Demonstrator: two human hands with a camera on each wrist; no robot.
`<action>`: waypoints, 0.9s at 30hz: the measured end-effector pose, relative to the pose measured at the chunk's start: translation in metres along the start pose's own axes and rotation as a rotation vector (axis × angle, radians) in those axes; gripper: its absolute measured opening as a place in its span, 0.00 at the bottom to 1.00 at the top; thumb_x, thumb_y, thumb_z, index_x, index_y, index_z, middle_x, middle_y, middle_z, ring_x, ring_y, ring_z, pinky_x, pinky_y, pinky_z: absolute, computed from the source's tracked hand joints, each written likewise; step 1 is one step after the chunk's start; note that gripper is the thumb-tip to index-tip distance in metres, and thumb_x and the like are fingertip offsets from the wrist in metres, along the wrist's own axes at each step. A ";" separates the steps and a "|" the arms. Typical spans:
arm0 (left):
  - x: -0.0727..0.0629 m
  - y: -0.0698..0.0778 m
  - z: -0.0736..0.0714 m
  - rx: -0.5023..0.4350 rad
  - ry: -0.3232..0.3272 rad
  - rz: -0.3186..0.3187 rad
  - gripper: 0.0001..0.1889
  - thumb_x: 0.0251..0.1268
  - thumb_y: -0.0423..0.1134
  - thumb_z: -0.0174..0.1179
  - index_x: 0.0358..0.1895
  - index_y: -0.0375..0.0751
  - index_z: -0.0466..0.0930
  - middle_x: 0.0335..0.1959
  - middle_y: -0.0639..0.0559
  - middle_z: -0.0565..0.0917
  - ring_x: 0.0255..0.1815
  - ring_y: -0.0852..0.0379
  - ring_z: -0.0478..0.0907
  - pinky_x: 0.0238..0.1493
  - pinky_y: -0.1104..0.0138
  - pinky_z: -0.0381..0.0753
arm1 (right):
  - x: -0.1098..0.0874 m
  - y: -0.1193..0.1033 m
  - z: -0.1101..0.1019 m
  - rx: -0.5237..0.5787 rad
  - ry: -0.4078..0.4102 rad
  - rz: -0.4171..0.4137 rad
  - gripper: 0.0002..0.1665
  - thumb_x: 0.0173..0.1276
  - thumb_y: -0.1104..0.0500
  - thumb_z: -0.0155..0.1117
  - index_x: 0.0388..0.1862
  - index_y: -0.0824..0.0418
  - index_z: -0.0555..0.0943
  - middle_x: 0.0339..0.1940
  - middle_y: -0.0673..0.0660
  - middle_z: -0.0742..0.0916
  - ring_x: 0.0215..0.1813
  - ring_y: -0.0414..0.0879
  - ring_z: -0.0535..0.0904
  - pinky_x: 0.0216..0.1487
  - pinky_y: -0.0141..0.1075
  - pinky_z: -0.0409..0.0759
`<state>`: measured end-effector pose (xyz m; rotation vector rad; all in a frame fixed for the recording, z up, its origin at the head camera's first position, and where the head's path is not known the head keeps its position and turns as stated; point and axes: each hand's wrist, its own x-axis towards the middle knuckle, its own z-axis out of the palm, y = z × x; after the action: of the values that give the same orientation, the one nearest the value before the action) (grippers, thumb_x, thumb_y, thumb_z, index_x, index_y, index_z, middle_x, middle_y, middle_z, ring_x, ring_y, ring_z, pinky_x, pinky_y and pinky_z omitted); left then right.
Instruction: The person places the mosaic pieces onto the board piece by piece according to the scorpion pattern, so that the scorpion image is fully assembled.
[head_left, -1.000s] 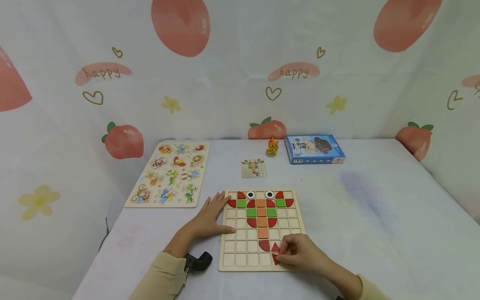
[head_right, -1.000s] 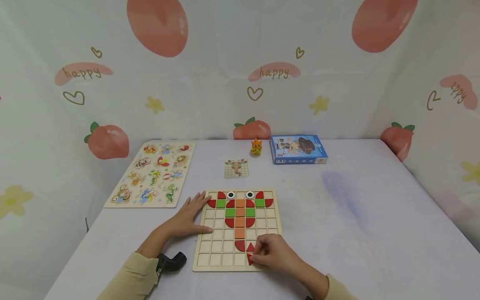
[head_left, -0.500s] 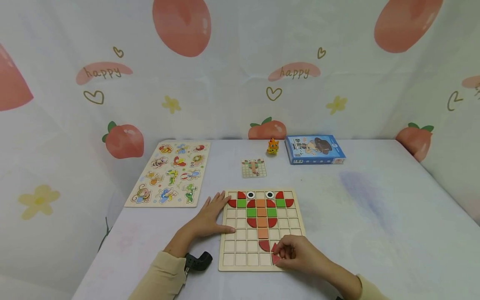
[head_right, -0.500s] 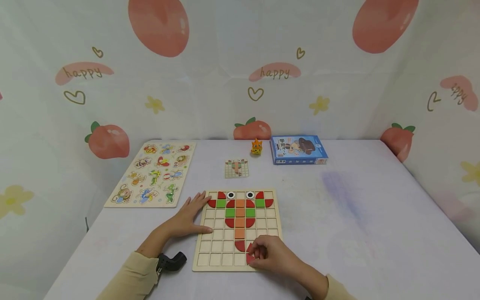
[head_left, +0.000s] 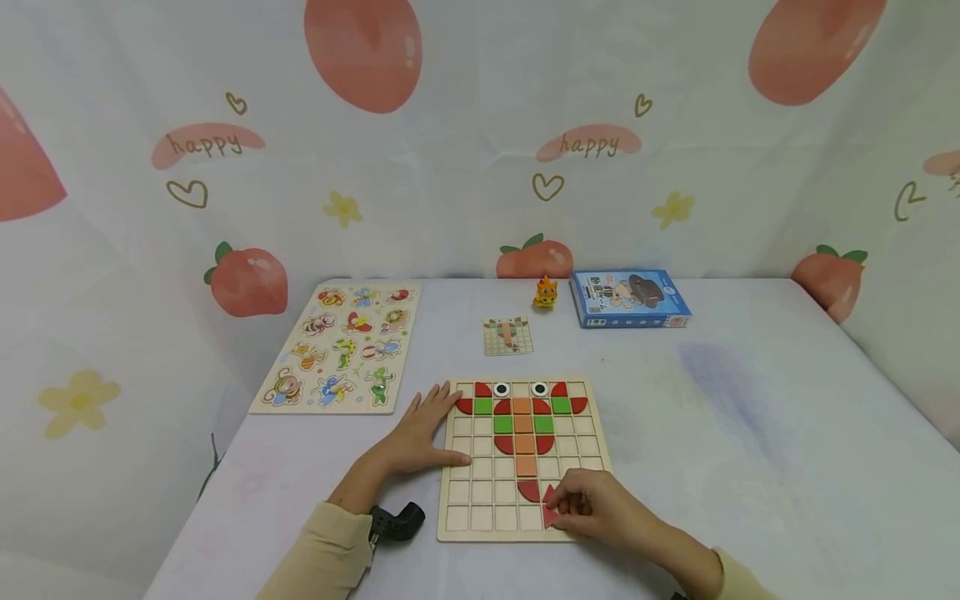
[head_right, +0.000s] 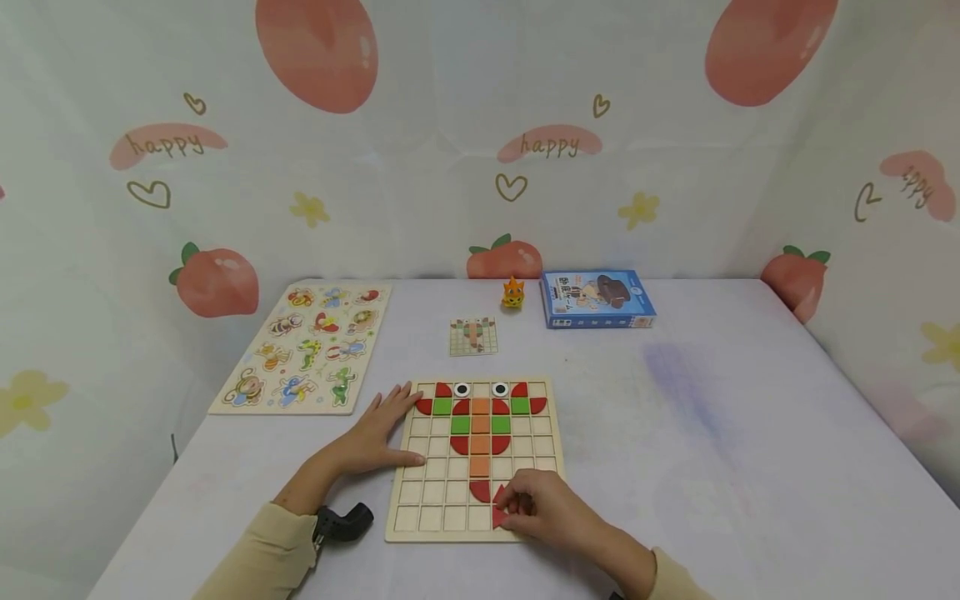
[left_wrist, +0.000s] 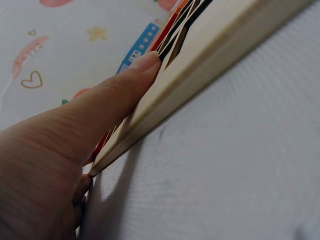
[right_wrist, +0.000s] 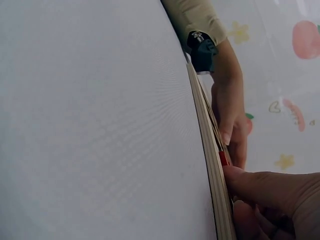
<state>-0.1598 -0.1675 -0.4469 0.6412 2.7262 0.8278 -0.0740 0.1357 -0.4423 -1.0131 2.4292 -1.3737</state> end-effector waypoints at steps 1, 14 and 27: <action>0.000 0.000 0.000 0.000 0.001 0.001 0.54 0.43 0.63 0.68 0.73 0.44 0.52 0.76 0.44 0.46 0.77 0.47 0.38 0.76 0.50 0.32 | 0.000 0.001 -0.001 -0.010 -0.003 -0.012 0.04 0.59 0.58 0.68 0.33 0.57 0.83 0.27 0.47 0.82 0.28 0.27 0.71 0.25 0.24 0.76; -0.001 0.000 0.000 0.009 -0.001 -0.003 0.55 0.43 0.63 0.68 0.73 0.44 0.52 0.76 0.44 0.46 0.77 0.47 0.38 0.76 0.50 0.33 | 0.000 0.006 -0.006 -0.006 -0.049 -0.054 0.07 0.61 0.59 0.66 0.36 0.60 0.85 0.30 0.49 0.84 0.29 0.26 0.70 0.25 0.24 0.76; 0.000 0.001 0.002 -0.003 -0.007 -0.012 0.55 0.42 0.63 0.68 0.73 0.44 0.52 0.76 0.45 0.46 0.78 0.48 0.37 0.76 0.51 0.32 | -0.003 0.002 -0.008 0.003 -0.031 -0.027 0.07 0.60 0.58 0.67 0.36 0.58 0.84 0.30 0.49 0.84 0.30 0.27 0.72 0.26 0.24 0.77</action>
<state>-0.1589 -0.1657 -0.4481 0.6254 2.7194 0.8250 -0.0762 0.1438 -0.4404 -1.0622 2.3992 -1.3595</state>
